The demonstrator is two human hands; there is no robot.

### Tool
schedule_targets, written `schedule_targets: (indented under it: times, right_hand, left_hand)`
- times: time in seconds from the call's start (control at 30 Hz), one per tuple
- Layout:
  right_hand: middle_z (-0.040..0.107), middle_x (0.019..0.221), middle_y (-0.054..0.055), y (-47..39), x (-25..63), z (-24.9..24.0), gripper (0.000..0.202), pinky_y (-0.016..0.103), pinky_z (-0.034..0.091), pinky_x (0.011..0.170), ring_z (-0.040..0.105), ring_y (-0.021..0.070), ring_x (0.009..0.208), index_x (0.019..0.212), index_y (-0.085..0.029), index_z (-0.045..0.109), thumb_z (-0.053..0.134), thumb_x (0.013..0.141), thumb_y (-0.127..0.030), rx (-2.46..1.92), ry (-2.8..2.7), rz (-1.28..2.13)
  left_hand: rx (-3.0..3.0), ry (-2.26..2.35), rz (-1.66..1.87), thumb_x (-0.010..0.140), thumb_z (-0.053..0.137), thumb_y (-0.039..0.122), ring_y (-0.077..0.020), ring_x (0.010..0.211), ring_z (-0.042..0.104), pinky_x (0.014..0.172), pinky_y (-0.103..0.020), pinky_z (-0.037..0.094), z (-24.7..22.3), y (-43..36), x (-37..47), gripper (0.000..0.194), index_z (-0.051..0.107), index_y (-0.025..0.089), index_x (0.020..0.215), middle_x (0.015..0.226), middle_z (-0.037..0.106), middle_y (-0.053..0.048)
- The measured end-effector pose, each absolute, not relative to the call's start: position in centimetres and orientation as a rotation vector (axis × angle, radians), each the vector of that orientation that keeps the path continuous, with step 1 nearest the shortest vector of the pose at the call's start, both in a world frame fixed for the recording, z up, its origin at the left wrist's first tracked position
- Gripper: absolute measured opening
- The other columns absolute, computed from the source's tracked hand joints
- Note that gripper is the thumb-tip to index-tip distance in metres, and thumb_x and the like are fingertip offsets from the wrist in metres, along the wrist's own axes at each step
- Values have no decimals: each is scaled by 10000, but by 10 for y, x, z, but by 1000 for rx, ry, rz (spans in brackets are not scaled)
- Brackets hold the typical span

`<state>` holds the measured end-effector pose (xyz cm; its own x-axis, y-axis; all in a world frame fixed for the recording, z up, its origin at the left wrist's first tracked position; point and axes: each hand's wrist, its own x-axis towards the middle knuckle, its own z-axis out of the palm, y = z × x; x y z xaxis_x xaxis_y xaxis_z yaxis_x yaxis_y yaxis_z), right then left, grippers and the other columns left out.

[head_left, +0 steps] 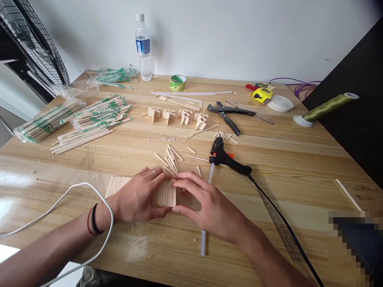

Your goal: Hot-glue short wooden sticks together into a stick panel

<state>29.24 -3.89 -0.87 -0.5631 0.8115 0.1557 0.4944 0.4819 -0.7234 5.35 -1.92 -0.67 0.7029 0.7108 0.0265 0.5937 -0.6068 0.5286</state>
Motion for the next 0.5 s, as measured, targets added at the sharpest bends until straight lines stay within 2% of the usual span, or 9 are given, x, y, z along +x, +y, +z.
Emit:
schedule_targets:
  times: [0.27, 0.5]
  right_hand:
    - [646, 1380, 109, -39, 290, -6, 426, 451, 608, 1050, 700, 274, 1208, 1249, -231, 642, 820, 865, -189, -1106, -2269, 866]
    - [648, 1366, 114, -40, 290, -6, 417, 424, 608, 1050, 695, 263, 1211, 1241, -202, 640, 822, 866, -190, -1107, -2287, 861]
  left_hand:
    - [2421, 986, 296, 853, 784, 384, -311, 1046, 650, 958, -471, 500, -6, -17, 53, 585, 513, 199, 1338, 1212, 650, -115]
    - [2409, 975, 301, 852, 790, 359, -306, 1065, 647, 967, -459, 495, -2, -18, 53, 570, 519, 202, 1329, 1214, 648, -103]
